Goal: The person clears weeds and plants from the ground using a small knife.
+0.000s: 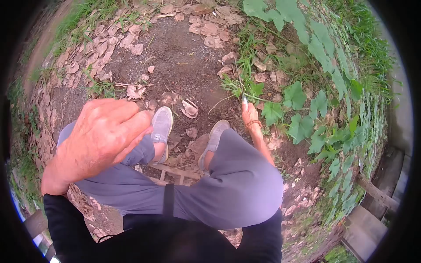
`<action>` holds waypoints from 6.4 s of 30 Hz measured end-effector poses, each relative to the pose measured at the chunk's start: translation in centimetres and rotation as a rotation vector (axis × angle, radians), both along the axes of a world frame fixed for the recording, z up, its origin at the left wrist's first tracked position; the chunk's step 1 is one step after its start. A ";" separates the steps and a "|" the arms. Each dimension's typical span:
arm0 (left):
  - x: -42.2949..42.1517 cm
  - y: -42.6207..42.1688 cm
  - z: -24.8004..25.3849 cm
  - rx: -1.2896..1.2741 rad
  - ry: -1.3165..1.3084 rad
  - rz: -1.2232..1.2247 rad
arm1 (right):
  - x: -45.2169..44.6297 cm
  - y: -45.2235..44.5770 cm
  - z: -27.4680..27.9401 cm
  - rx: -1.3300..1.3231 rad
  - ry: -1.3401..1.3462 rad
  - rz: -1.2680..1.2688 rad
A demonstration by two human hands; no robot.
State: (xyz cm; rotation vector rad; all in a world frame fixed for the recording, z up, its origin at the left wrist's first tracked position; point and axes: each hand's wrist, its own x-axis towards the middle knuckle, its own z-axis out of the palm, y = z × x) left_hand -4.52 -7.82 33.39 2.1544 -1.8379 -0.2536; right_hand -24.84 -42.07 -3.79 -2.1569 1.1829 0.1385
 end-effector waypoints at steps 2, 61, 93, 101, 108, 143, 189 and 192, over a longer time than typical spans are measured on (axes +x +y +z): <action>0.0 0.0 -0.1 -0.019 -0.050 -0.007 | -0.4 0.5 0.6 0.041 -0.005 0.000; -0.8 0.4 -0.1 -0.002 -0.050 -0.049 | -10.9 -0.4 3.5 0.092 -0.072 -0.069; -1.1 0.2 -0.2 0.011 -0.045 -0.066 | -5.2 -0.6 3.4 0.146 -0.174 -0.112; -1.3 -0.4 0.5 0.027 -0.032 -0.047 | 1.9 -2.6 0.5 -0.117 -0.119 0.029; -1.4 0.2 0.0 0.020 -0.060 -0.047 | -6.8 -3.2 -1.2 0.031 -0.058 -0.126; -1.5 -0.2 1.2 0.113 -0.055 -0.126 | -5.1 -2.2 3.5 0.068 -0.146 -0.012; -2.1 -1.5 0.7 0.220 -0.055 -0.122 | -8.7 -6.5 3.5 0.700 -0.614 -0.980; -2.2 -1.5 0.7 0.209 -0.061 -0.111 | -8.3 -6.0 1.8 0.655 -0.511 -0.925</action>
